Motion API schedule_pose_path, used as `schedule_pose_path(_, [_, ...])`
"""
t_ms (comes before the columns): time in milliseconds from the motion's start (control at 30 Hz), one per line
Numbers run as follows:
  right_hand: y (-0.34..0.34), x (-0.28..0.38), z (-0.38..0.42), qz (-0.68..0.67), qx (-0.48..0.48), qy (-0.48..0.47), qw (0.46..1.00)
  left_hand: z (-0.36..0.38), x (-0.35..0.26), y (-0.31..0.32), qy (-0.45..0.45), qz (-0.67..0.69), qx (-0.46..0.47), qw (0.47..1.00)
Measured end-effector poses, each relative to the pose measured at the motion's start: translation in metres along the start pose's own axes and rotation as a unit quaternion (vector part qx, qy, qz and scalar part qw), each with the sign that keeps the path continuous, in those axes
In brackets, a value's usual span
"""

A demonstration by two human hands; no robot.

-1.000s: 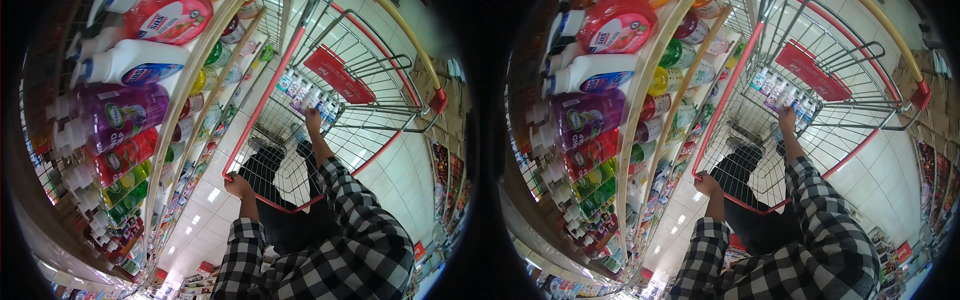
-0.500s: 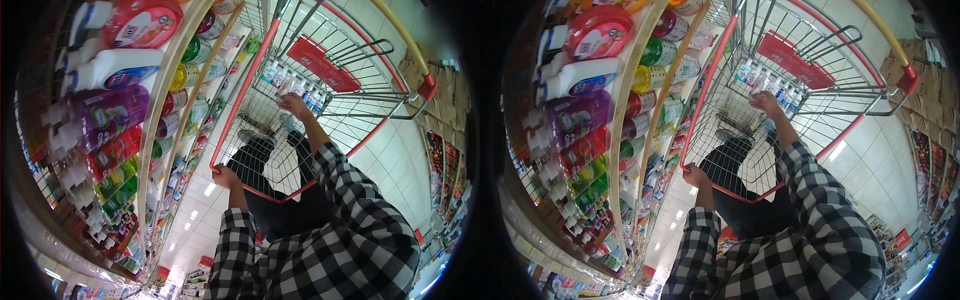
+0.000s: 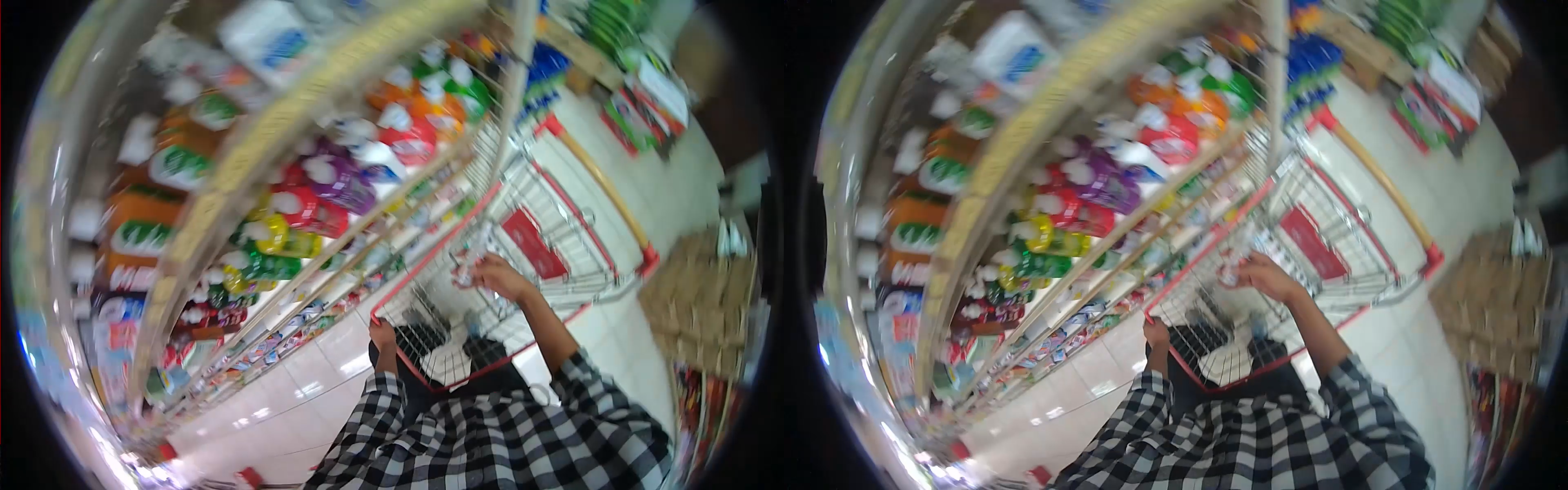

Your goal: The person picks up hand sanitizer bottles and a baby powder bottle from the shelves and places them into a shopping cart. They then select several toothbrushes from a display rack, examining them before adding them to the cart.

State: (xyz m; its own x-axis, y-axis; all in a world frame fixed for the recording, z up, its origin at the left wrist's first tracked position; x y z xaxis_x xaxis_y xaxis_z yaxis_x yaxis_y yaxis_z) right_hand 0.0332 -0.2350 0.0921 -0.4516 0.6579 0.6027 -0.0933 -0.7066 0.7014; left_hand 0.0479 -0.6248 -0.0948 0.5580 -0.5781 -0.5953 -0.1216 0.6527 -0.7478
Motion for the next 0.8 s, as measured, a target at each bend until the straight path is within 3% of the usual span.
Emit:
schedule_pose_path(33, [0.009,0.009,0.008,0.029,-0.021,0.008,0.999,-0.007,0.02,0.008,0.0,-0.031,0.035,0.999])
schedule_pose_path(67, [0.015,0.019,0.013,0.099,-0.044,0.01,0.994,0.018,-0.018,-0.014,0.026,-0.071,0.053,0.996])
schedule_pose_path(100, [0.021,0.029,0.015,0.149,-0.052,-0.027,0.987,0.019,-0.003,-0.007,0.011,-0.058,0.1,0.993])
schedule_pose_path(133, [0.025,0.036,0.02,0.194,-0.064,-0.064,0.977,0.025,0.003,-0.014,0.007,-0.038,0.087,0.995])
schedule_pose_path(200, [0.031,0.04,0.02,0.272,-0.077,-0.112,0.953,0.04,0.008,0.0,0.047,-0.122,0.177,0.975])
schedule_pose_path(333, [0.066,0.08,0.015,0.387,-0.089,-0.234,0.887,0.084,0.013,-0.003,0.104,-0.118,0.14,0.978])
schedule_pose_path(400, [0.111,0.109,0.013,0.361,-0.05,-0.247,0.898,0.101,0.012,-0.003,0.094,-0.13,0.164,0.973])
schedule_pose_path(533, [0.233,0.204,0.034,0.326,0.014,-0.411,0.851,0.101,0.017,0.006,0.086,-0.134,0.154,0.975])
schedule_pose_path(733, [0.343,0.294,0.032,0.359,0.072,-0.445,0.818,0.109,0.005,0.004,0.079,-0.116,0.127,0.982])
schedule_pose_path(800, [0.377,0.319,0.051,0.554,-0.029,-0.6,0.576,0.111,0.007,0.009,0.077,-0.125,0.147,0.978])
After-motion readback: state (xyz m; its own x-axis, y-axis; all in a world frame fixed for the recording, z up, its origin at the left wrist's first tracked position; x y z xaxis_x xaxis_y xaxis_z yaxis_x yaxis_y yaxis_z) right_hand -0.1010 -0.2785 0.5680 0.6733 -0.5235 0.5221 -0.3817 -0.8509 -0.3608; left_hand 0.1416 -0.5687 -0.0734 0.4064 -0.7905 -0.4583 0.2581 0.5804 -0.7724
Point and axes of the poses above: each hand's wrist, its own z-axis away from the middle knuckle, its own y-axis out of the palm, x = y × z, the point moved 9 cm from there along -z, towards the middle knuckle, and after that the axes turned 3 degrees about -x, right-handed, at the moved point
